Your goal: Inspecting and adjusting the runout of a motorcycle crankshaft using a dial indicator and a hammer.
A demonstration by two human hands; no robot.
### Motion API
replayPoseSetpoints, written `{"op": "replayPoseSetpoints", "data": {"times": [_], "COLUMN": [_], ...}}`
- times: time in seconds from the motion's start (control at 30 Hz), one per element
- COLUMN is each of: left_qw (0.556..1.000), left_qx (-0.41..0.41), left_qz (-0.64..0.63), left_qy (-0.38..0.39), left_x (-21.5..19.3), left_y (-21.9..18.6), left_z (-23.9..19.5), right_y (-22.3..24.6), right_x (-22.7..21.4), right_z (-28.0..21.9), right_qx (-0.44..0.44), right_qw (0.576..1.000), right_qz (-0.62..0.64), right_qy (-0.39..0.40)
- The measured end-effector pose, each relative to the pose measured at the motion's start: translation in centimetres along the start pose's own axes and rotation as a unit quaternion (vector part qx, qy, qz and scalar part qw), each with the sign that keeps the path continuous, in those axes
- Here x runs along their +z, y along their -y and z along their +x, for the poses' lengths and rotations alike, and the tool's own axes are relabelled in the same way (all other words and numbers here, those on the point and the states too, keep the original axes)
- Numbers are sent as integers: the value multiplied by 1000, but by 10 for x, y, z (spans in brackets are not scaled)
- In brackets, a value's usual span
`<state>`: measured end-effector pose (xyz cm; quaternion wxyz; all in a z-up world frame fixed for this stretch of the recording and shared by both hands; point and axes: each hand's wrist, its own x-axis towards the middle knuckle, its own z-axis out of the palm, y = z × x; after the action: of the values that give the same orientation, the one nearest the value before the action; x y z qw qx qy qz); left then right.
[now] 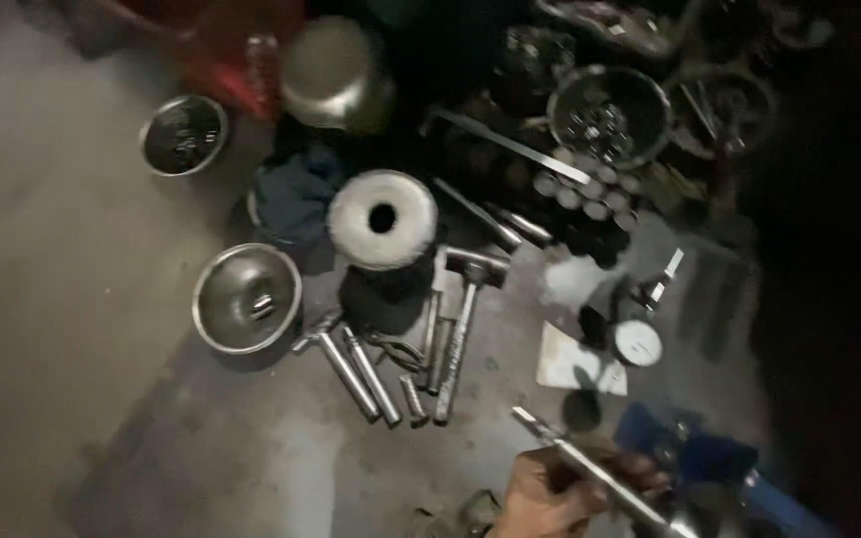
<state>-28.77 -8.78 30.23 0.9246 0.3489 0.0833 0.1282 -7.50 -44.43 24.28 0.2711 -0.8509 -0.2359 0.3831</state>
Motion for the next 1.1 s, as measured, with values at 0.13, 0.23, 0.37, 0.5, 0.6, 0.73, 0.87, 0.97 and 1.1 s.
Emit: {"op": "replayPoseSetpoints", "data": {"times": [0.13, 0.23, 0.37, 0.5, 0.6, 0.73, 0.87, 0.97, 1.1], "left_qw": [978, 964, 937, 933, 926, 930, 930, 922, 924], "left_qx": [45, 66, 62, 123, 189, 212, 220, 244, 231], "left_qz": [-151, -61, -25, -37, -11, -80, -103, -109, -132], "left_qy": [-134, -250, -343, -335, -326, -290, -277, -279, -274], "left_x": [-74, -130, -187, -217, -280, -290, -304, -341, -335], "left_y": [-31, -72, -140, -197, -197, -231, -240, -219, -224], "left_z": [-32, -45, -26, 40, 93, 143, 155, 164, 167], "right_y": [171, 242, 298, 477, 502, 518, 516, 516, 522], "right_x": [58, 100, 150, 122, 115, 115, 130, 132, 129], "right_z": [67, 100, 182, 195, 250, 304, 342, 355, 355], "right_qx": [-48, -71, -85, -121, -199, -238, -246, -272, -285], "right_qw": [988, 969, 952, 948, 941, 927, 929, 925, 923], "right_qz": [-124, -203, -285, -291, -267, -269, -250, -238, -228], "right_qy": [73, 123, 69, 52, -61, -106, -118, -120, -118]}}
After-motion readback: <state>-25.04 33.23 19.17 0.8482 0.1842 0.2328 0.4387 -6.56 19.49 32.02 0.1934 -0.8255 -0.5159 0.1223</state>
